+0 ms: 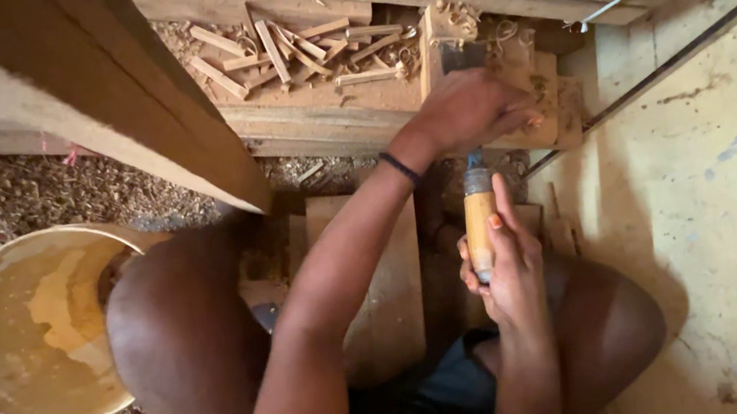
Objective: The person uses a chisel to shape and carve a piece of wood resting against a stack of lumber, occasionally clearing away wood shavings by hand.
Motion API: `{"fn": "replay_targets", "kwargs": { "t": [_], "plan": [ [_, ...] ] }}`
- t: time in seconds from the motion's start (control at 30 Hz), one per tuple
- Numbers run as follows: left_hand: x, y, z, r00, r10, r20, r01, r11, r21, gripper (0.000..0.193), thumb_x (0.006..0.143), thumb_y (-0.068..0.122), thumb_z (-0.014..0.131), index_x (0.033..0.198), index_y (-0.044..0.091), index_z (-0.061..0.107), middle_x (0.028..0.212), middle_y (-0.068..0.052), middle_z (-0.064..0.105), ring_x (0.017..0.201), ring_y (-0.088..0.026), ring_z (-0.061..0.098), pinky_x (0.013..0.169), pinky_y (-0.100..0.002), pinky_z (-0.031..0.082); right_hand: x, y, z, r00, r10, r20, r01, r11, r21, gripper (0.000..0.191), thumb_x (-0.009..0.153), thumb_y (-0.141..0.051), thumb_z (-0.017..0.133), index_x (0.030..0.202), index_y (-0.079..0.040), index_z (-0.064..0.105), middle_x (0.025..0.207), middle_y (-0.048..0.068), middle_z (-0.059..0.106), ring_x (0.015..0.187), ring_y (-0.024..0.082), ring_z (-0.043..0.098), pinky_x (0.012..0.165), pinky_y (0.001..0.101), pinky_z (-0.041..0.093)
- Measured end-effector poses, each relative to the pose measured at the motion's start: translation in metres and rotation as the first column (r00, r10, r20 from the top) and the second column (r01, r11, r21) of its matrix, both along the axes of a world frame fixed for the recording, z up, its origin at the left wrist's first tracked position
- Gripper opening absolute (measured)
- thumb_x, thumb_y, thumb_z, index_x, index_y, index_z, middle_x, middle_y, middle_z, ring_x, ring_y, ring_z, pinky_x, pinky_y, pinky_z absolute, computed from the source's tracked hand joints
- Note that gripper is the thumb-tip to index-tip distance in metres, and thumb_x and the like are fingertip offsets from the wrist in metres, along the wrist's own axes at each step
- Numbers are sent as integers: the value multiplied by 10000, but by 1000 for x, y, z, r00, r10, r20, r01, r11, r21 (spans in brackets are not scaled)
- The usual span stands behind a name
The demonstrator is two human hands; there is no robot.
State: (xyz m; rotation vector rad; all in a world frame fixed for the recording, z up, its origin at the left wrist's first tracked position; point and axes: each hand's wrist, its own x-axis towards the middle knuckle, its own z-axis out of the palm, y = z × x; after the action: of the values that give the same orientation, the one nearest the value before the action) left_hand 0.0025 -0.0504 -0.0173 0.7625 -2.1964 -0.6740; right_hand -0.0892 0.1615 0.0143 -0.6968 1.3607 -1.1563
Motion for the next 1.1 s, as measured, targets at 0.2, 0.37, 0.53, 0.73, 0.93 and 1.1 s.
{"fn": "replay_targets", "kwargs": {
  "t": [0.2,0.37,0.53,0.73,0.93,1.1],
  "plan": [
    [-1,27,-4,975,178,-134,-193,975,-107,229,972,375,685,918,160,740,834,-117,720,813,-368,692,721,-511,535,1,7,-20,988,-5,156,20,996,-91,658,1029,-382,493,1642,-252,291,745,105,584,383,108,438,325,223,354],
    [6,77,-8,916,244,-318,-343,889,-304,284,967,296,719,1172,126,622,1162,-92,677,1079,-335,656,942,-454,546,-23,26,-27,956,-76,283,139,968,-211,653,1040,-345,528,1641,-206,314,815,130,612,432,121,487,348,216,374],
    [25,73,-3,764,601,-236,-634,766,-104,568,826,409,845,1210,63,610,1135,-159,625,977,-334,623,813,-469,502,-58,50,-17,965,-240,111,262,920,-291,697,1033,-187,601,1665,-158,309,848,119,607,473,112,492,374,211,378],
    [15,38,-3,617,786,-31,-781,607,-150,424,750,437,851,975,133,658,951,-86,674,838,-284,666,760,-484,452,-63,63,-28,977,-185,107,206,947,-248,696,1016,-166,602,1650,-169,313,796,112,602,444,100,484,363,215,385],
    [33,30,-26,661,746,-76,-750,656,-84,208,873,335,798,939,175,682,859,-2,701,811,-242,683,797,-472,443,-60,59,-50,980,-187,74,195,972,-131,688,978,-199,654,1617,-173,399,765,102,605,417,87,465,350,208,352],
    [63,47,-25,674,711,-202,-646,699,306,112,924,163,741,1022,112,720,829,-14,698,681,-140,624,624,-313,499,-57,57,-57,977,-207,49,210,975,-72,696,953,-206,658,1599,-181,399,763,89,614,406,87,479,332,221,344]
  ]
}}
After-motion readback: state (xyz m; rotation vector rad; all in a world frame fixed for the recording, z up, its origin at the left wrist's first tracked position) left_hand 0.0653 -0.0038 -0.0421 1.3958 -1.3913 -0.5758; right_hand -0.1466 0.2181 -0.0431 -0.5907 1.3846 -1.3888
